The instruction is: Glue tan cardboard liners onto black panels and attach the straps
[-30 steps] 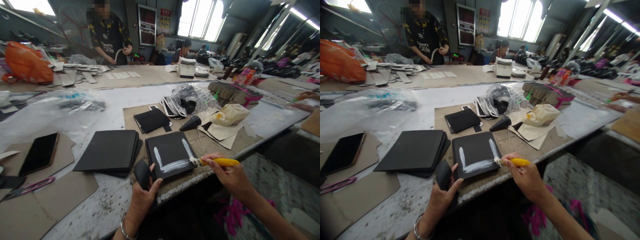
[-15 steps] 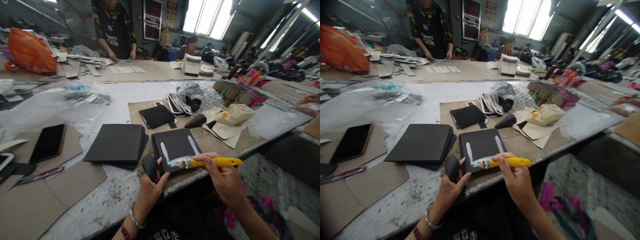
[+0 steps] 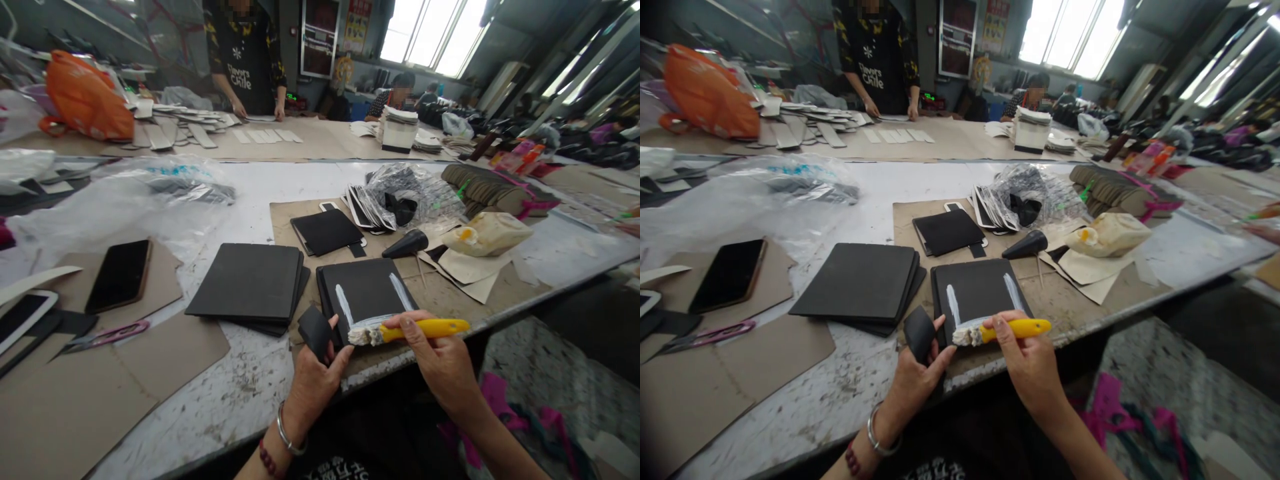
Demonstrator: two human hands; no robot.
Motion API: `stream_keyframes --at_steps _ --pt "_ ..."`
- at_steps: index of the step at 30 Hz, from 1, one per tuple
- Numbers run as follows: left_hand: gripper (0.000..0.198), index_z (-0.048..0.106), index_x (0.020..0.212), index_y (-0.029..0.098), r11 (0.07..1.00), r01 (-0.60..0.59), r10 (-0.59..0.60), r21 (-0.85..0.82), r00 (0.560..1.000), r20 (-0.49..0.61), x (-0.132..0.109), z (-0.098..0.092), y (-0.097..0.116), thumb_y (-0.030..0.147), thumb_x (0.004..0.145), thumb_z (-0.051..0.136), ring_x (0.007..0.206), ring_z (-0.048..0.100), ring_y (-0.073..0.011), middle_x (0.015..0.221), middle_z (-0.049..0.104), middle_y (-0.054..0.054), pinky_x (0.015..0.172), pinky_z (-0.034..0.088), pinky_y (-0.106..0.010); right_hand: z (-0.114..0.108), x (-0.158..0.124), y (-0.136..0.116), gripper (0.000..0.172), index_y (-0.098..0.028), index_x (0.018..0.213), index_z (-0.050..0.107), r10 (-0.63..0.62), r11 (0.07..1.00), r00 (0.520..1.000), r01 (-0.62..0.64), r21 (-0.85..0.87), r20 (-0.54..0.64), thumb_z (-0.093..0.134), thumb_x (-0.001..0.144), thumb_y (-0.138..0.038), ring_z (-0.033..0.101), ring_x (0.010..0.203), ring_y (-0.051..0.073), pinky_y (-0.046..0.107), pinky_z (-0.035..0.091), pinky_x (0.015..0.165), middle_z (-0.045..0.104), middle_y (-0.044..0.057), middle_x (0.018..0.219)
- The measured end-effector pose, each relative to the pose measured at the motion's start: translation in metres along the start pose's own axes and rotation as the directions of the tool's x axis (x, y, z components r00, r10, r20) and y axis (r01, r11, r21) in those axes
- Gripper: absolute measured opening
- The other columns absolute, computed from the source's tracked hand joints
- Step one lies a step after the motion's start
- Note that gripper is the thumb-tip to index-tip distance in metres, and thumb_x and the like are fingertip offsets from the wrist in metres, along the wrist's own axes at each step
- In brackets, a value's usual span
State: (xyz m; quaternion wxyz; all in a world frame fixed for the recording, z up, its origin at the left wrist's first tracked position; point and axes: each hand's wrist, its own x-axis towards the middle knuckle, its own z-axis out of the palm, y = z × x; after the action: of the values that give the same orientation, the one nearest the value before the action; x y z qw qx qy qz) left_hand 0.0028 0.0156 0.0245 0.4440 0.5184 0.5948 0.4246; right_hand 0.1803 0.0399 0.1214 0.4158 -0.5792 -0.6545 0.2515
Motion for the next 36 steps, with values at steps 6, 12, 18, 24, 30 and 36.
stream_keyframes --at_steps 6,12,18,24,30,36 --pt "0.055 0.051 0.129 0.021 1.000 -0.002 0.002 0.001 1.000 0.007 0.000 0.001 -0.001 0.042 0.079 0.059 0.060 0.044 -0.0113 0.066 0.044 0.004 0.063 0.043 -0.024 0.014 0.021 -0.003 0.031 -0.018 0.084 0.066 -0.115 0.990 0.989 0.106 -0.090 -0.097 0.046 0.091 -0.041 0.065 0.082 0.020 0.031 0.053 0.073 0.068 0.008 0.085" --pt "0.057 0.051 0.128 0.018 1.000 -0.006 0.007 -0.019 1.000 0.015 0.000 0.001 -0.001 0.045 0.079 0.059 0.058 0.042 -0.0117 0.064 0.042 0.005 0.061 0.043 -0.025 0.031 0.011 -0.002 0.025 -0.019 0.084 0.065 -0.175 0.984 0.981 0.176 -0.012 0.080 0.047 0.092 -0.035 0.065 0.075 0.018 0.027 0.053 0.067 0.067 0.005 0.080" --pt "0.056 0.053 0.127 0.018 1.000 -0.016 0.016 0.009 1.000 -0.006 0.001 0.000 0.000 0.045 0.078 0.060 0.057 0.045 -0.0109 0.064 0.044 0.005 0.061 0.043 -0.023 0.011 -0.006 -0.008 0.023 -0.020 0.081 0.065 -0.166 0.985 0.986 0.166 -0.054 0.008 0.048 0.091 -0.031 0.066 0.073 0.016 0.022 0.053 0.064 0.068 0.003 0.077" --pt "0.057 0.052 0.128 0.016 0.998 -0.037 0.038 0.044 0.999 -0.022 0.002 0.000 -0.002 0.044 0.079 0.059 0.058 0.047 -0.0109 0.065 0.045 0.004 0.063 0.045 -0.024 -0.021 0.002 0.023 0.028 -0.019 0.083 0.065 -0.119 0.963 0.985 0.082 -0.257 -0.129 0.045 0.092 -0.036 0.067 0.077 0.019 0.027 0.051 0.068 0.069 0.005 0.081" --pt "0.059 0.054 0.126 0.012 0.996 -0.064 0.066 0.064 0.997 -0.039 0.001 -0.001 0.000 0.046 0.078 0.060 0.057 0.048 -0.0116 0.063 0.045 0.004 0.061 0.045 -0.025 -0.048 -0.007 0.041 0.025 -0.018 0.089 0.064 -0.213 0.887 0.956 0.103 -0.450 -0.201 0.045 0.092 -0.034 0.065 0.080 0.020 0.030 0.048 0.075 0.069 0.007 0.085" --pt "0.061 0.055 0.124 0.011 0.997 -0.046 0.049 0.055 0.997 -0.053 0.001 0.000 0.003 0.048 0.076 0.061 0.056 0.048 -0.0119 0.063 0.045 0.004 0.061 0.046 -0.025 -0.048 -0.011 0.039 0.020 -0.017 0.088 0.064 -0.340 0.836 0.923 0.210 -0.507 -0.179 0.047 0.092 -0.027 0.065 0.076 0.016 0.026 0.050 0.074 0.068 0.005 0.082"
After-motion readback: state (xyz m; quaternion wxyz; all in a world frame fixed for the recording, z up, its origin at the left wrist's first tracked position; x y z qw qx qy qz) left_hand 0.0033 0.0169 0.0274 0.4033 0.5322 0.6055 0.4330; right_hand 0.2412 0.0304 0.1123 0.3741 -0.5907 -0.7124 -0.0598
